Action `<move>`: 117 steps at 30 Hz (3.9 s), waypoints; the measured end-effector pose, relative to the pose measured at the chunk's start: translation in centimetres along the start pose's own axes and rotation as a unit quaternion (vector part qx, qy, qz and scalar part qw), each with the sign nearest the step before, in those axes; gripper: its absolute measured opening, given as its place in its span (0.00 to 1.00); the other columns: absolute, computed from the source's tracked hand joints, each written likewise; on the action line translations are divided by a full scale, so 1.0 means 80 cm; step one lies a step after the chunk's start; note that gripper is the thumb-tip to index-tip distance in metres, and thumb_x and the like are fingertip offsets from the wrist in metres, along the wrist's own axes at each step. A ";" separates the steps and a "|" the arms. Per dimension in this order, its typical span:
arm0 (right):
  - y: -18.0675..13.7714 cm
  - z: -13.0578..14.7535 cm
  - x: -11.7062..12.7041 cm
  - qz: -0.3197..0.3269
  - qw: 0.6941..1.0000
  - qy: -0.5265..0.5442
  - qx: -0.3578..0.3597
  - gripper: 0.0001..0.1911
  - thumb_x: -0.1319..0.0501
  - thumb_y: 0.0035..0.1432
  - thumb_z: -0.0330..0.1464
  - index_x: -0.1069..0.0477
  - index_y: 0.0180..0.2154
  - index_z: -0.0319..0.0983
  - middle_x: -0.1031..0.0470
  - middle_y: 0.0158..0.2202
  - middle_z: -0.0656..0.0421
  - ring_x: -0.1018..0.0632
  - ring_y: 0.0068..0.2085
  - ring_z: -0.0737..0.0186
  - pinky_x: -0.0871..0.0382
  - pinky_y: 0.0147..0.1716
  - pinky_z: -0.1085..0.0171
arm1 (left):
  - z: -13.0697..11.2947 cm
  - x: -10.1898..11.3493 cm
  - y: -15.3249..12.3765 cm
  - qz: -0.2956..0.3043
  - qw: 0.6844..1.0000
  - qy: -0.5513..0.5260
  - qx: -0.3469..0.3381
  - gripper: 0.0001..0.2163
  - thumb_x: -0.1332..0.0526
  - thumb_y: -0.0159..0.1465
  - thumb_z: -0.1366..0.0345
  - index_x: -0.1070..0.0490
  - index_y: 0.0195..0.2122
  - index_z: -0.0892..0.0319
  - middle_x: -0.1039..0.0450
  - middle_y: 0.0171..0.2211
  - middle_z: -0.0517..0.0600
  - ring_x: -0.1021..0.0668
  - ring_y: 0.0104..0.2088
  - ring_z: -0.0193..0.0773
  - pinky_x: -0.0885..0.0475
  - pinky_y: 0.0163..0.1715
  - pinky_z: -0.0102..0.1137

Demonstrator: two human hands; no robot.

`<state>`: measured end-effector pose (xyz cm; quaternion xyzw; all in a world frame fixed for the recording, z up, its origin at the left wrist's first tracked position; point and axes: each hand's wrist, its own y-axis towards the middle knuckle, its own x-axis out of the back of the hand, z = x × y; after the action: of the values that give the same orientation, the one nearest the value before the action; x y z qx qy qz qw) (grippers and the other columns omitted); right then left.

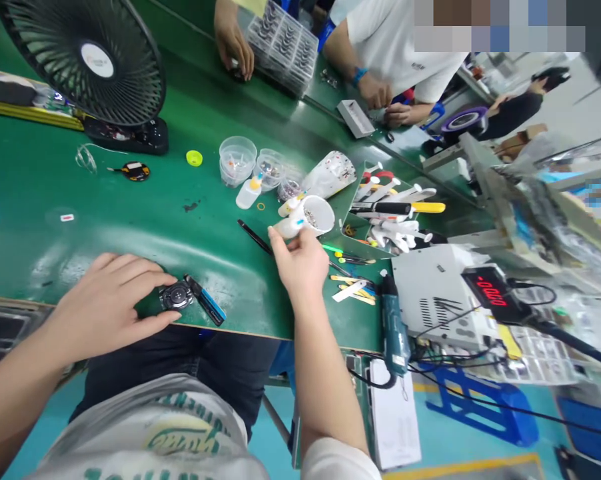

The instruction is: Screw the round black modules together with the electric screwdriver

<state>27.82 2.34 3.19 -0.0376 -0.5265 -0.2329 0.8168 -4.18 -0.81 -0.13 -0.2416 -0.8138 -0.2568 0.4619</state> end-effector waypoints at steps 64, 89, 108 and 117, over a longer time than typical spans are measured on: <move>0.007 -0.015 -0.026 0.022 0.986 0.130 0.098 0.27 0.30 0.56 0.44 0.29 0.54 0.40 0.18 0.50 0.49 0.18 0.47 0.48 0.24 0.43 0.51 | 0.005 -0.006 -0.001 -0.016 1.000 0.018 -0.019 0.17 0.39 0.72 0.49 0.23 0.49 0.57 0.20 0.44 0.54 0.22 0.45 0.51 0.36 0.44 0.46; -0.055 0.068 -0.008 0.504 0.818 0.276 0.041 0.13 0.37 0.68 0.40 0.20 0.37 0.39 0.23 0.29 0.60 0.26 0.30 0.63 0.33 0.31 0.64 | 0.006 0.005 0.001 0.000 0.999 0.026 -0.030 0.15 0.39 0.73 0.52 0.23 0.53 0.56 0.19 0.44 0.53 0.21 0.44 0.49 0.35 0.41 0.45; -0.044 0.068 -0.024 0.540 0.787 0.298 0.017 0.16 0.31 0.63 0.47 0.18 0.36 0.39 0.19 0.31 0.59 0.25 0.31 0.63 0.29 0.31 0.63 | 0.004 0.005 0.003 0.013 1.000 0.009 -0.008 0.15 0.39 0.73 0.52 0.22 0.53 0.53 0.18 0.45 0.53 0.21 0.45 0.50 0.34 0.42 0.46; -0.044 0.073 -0.022 0.539 0.800 0.262 0.027 0.19 0.33 0.65 0.47 0.19 0.33 0.38 0.22 0.28 0.59 0.28 0.28 0.64 0.34 0.29 0.64 | 0.004 0.005 0.004 0.012 1.000 0.010 -0.012 0.15 0.39 0.73 0.52 0.22 0.52 0.54 0.19 0.44 0.53 0.21 0.45 0.50 0.34 0.42 0.46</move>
<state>20.83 1.60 3.60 -0.2306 -0.1930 0.2587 0.9180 -4.38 -0.33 0.16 -0.2540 -0.8030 -0.2634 0.4705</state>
